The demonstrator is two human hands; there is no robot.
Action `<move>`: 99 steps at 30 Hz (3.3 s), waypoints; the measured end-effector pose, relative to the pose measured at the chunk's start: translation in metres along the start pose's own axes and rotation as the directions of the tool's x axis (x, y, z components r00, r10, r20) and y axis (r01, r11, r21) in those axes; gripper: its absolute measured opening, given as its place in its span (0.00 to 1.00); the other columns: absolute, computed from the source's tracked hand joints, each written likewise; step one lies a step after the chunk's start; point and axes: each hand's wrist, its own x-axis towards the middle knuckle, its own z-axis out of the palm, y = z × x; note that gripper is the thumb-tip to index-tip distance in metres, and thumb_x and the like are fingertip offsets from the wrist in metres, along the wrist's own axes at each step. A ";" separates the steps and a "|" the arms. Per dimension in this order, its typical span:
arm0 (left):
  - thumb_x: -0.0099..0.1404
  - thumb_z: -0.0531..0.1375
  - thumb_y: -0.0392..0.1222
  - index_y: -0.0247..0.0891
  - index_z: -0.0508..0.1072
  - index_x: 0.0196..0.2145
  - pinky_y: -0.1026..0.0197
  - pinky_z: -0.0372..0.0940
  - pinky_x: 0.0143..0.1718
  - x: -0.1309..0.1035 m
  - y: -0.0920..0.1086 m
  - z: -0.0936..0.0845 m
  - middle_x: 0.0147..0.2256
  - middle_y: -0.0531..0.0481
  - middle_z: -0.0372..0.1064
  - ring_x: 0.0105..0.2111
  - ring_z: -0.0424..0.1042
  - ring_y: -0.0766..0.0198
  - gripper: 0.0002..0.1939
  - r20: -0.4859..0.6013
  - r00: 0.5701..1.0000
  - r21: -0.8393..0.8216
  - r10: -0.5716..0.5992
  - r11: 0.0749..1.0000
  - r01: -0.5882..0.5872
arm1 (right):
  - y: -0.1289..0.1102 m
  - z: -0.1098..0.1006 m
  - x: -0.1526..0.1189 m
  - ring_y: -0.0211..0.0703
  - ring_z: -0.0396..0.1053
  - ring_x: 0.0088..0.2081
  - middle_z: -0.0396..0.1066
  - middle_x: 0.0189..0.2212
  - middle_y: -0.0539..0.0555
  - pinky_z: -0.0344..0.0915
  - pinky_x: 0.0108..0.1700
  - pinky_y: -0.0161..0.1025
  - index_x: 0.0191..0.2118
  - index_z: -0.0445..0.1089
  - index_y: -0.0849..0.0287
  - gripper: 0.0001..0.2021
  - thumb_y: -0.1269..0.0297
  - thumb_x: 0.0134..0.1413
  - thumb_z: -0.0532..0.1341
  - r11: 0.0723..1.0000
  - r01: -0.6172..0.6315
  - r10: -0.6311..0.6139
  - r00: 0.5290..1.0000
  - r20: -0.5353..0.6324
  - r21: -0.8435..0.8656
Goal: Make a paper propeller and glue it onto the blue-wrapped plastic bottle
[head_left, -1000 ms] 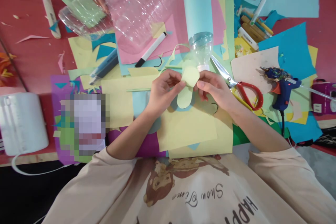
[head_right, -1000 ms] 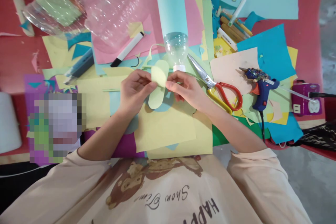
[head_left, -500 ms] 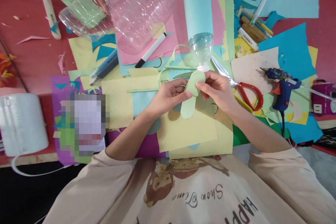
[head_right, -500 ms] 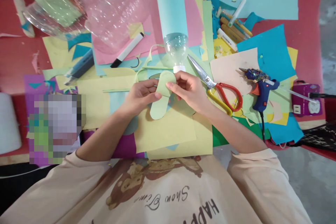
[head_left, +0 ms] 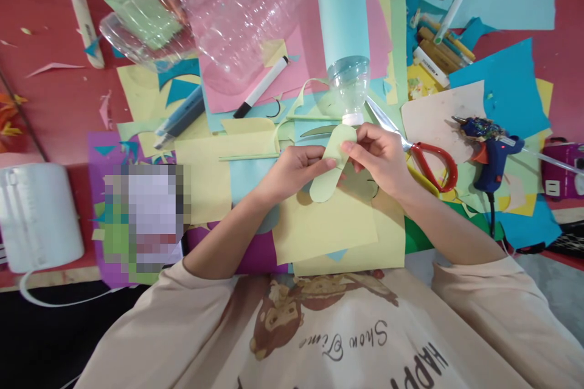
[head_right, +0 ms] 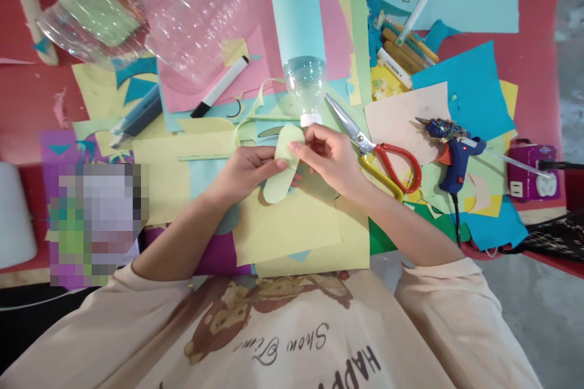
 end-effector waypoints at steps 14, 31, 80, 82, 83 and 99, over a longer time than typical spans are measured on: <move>0.56 0.64 0.59 0.35 0.71 0.25 0.67 0.69 0.26 -0.002 0.008 0.004 0.28 0.47 0.79 0.28 0.78 0.61 0.22 -0.085 0.994 0.025 -0.064 0.997 0.067 | -0.001 0.001 0.000 0.29 0.60 0.17 0.58 0.17 0.43 0.58 0.20 0.31 0.22 0.58 0.57 0.21 0.51 0.51 0.67 0.999 0.037 -0.037 0.999 0.005 0.012; 0.57 0.62 0.59 0.36 0.67 0.23 0.65 0.66 0.21 -0.003 0.008 0.004 0.25 0.47 0.77 0.25 0.76 0.62 0.22 -0.127 0.991 0.101 -0.049 0.993 0.063 | 0.000 0.001 -0.001 0.28 0.61 0.17 0.64 0.18 0.44 0.58 0.20 0.30 0.22 0.60 0.58 0.19 0.53 0.55 0.64 0.999 0.021 -0.022 1.000 0.011 0.033; 0.62 0.59 0.53 0.37 0.62 0.19 0.65 0.55 0.22 -0.001 0.003 0.003 0.18 0.56 0.58 0.20 0.59 0.71 0.21 -0.234 0.949 0.246 0.209 0.958 -0.150 | -0.001 0.000 0.002 0.31 0.57 0.21 0.57 0.20 0.44 0.55 0.23 0.33 0.23 0.59 0.57 0.16 0.59 0.50 0.67 0.997 -0.080 0.074 0.978 0.196 0.023; 0.62 0.59 0.52 0.38 0.63 0.19 0.65 0.58 0.22 -0.002 0.004 0.003 0.18 0.55 0.62 0.19 0.62 0.70 0.20 -0.223 0.957 0.236 0.188 0.962 -0.134 | -0.001 0.000 0.002 0.31 0.57 0.21 0.57 0.20 0.44 0.54 0.23 0.33 0.24 0.59 0.57 0.16 0.59 0.51 0.67 0.997 -0.075 0.068 0.980 0.188 0.031; 0.62 0.59 0.52 0.38 0.64 0.19 0.65 0.59 0.22 -0.002 0.004 0.003 0.18 0.55 0.63 0.19 0.63 0.70 0.20 -0.217 0.959 0.232 0.180 0.964 -0.128 | -0.001 0.000 0.002 0.31 0.56 0.21 0.57 0.20 0.44 0.54 0.23 0.33 0.24 0.59 0.57 0.15 0.59 0.52 0.66 0.997 -0.073 0.066 0.981 0.185 0.033; 0.61 0.59 0.52 0.38 0.64 0.19 0.66 0.62 0.22 -0.002 0.004 0.005 0.17 0.54 0.66 0.19 0.67 0.69 0.19 -0.254 0.948 0.263 0.193 0.957 -0.124 | 0.002 0.000 0.002 0.31 0.57 0.21 0.55 0.20 0.44 0.55 0.23 0.33 0.24 0.58 0.56 0.14 0.62 0.53 0.65 0.994 -0.113 0.108 0.975 0.195 0.014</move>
